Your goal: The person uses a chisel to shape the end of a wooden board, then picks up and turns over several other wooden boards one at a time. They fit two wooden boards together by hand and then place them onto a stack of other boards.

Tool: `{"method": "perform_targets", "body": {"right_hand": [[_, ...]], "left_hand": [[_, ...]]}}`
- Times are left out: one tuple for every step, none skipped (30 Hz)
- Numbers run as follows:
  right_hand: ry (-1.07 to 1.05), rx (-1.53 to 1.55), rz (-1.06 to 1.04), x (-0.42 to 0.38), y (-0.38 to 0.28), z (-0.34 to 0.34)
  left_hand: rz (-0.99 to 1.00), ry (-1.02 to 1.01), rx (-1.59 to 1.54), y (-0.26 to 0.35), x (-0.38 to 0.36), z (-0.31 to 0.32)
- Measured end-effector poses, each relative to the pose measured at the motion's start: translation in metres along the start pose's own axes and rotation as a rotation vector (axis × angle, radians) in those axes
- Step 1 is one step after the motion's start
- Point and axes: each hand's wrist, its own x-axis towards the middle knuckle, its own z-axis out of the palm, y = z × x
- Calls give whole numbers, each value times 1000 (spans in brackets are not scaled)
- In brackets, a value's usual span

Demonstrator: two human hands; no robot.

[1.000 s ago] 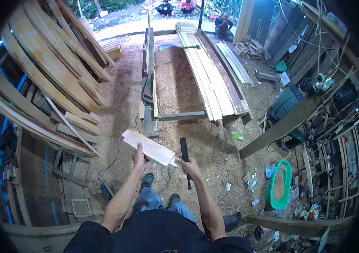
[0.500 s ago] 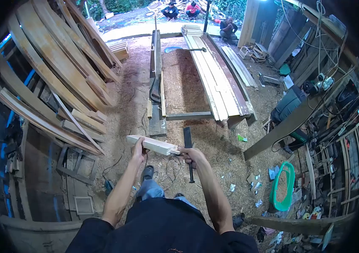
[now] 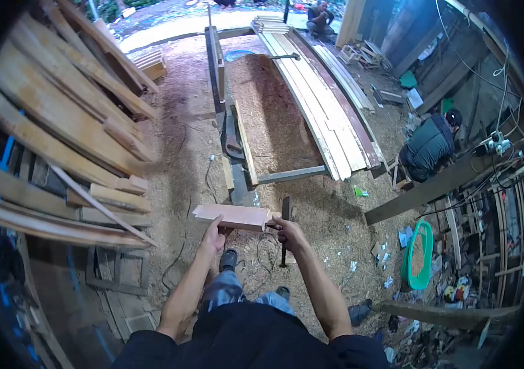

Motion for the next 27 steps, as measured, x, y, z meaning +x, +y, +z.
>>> {"method": "perform_targets", "body": {"right_hand": [[20,18,5,14,5,4],[143,-20,-89,28,11,8],[265,-59,-182,41,16,12],[277,-6,-245,53,21,14],[302,19,-231,66,24,12],[337,-2,-254,79,28,9],[370,-27,-274,93,33,4],[390,-24,-295,109,40,-3],[413,-3,-279,124,44,-8],[429,-23,-266,138,49,-14],[442,-43,-256,153,53,-21],[449,-48,-277,173,64,-32],[463,-35,-251,182,67,-35],[482,-31,-232,192,69,-38],[505,-24,-210,199,73,-41],[534,-73,-222,205,78,-45],[550,-57,-203,211,84,-47],[564,-78,-243,216,87,-48],[571,-101,-289,222,89,-49],[592,-180,-367,226,90,-49],[585,-163,-364,228,88,-47],[568,-190,-366,228,84,-46],[553,-217,-368,231,84,-48],[576,-278,-381,244,94,-57],[571,-260,-379,248,96,-60],[631,-291,-440,245,95,-61],[690,-324,-498,240,96,-63]], "left_hand": [[-24,0,13,8,13,-4],[-93,-15,77,14,23,-11],[-161,-30,142,18,33,-16],[-211,-88,173,23,39,-17],[-241,-84,196,25,45,-18],[-247,-117,214,23,54,-21],[-252,-150,228,19,66,-27],[-294,-160,258,14,79,-34],[-323,-155,275,10,93,-40],[-366,-125,290,4,102,-45],[-405,-98,304,-2,111,-51],[-431,-84,315,-6,117,-53],[-459,-14,372,-8,122,-51],[-483,50,433,-9,128,-47],[-511,62,450,-11,132,-49],[-485,-5,580,-10,137,-51],[-456,-78,708,-8,141,-53],[-483,-105,787,-7,142,-53],[-491,-99,798,-11,142,-53],[-371,-169,1074,-17,142,-50],[-238,-240,1348,-22,141,-46],[111,-314,1602,-25,129,-22],[377,-363,1747,-31,128,-4],[652,-413,1874,-39,136,8],[804,-409,1930,-48,154,11],[954,-412,1980,-59,173,11],[948,-419,1998,-66,189,11]]}}
